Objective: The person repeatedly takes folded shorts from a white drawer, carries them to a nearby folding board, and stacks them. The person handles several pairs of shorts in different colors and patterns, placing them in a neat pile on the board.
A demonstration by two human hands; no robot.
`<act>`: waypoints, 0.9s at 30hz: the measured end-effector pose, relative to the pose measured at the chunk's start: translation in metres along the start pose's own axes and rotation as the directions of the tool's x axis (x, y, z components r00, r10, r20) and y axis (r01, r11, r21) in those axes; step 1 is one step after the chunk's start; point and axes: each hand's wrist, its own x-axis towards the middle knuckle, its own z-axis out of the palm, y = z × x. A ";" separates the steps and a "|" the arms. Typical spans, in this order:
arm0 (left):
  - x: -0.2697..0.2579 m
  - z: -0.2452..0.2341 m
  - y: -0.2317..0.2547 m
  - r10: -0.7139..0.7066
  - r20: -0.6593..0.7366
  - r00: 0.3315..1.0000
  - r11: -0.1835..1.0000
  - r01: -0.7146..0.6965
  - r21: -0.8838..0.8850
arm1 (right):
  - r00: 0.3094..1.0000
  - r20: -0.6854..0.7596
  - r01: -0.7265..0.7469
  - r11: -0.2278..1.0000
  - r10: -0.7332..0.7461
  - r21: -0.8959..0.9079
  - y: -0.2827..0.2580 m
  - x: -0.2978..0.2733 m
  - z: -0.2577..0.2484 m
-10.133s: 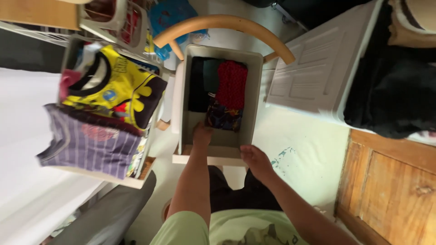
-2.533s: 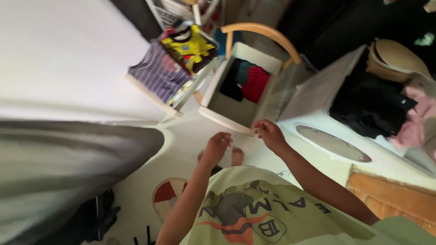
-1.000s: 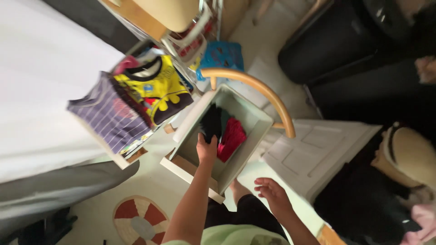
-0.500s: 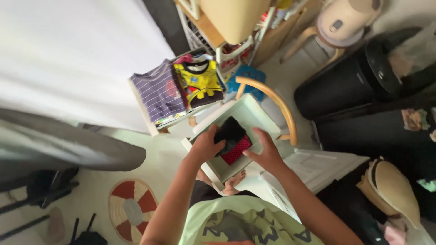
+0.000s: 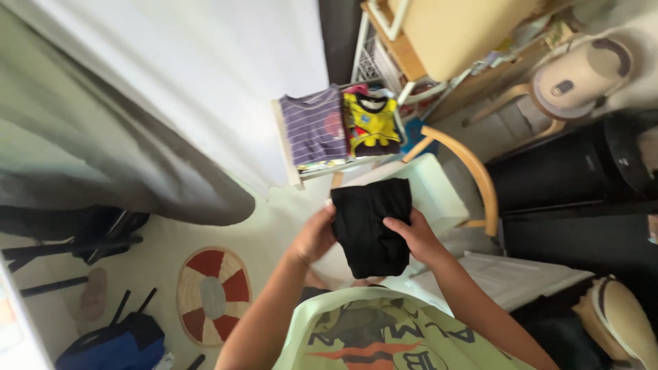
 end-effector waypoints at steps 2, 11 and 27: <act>-0.023 0.004 -0.014 0.025 -0.274 0.961 0.966 0.048 0.255 | 0.999 -0.032 0.042 0.999 -0.041 0.017 0.001 0.002 0.030; -0.088 -0.014 0.043 0.426 -0.310 0.850 0.653 -0.051 0.756 | 1.000 -0.007 0.027 0.998 -0.027 -0.062 0.019 0.034 0.131; -0.094 -0.060 0.113 0.548 -0.444 0.709 0.704 -0.104 0.703 | 0.981 0.179 -0.069 0.996 0.079 -0.062 0.002 0.118 0.208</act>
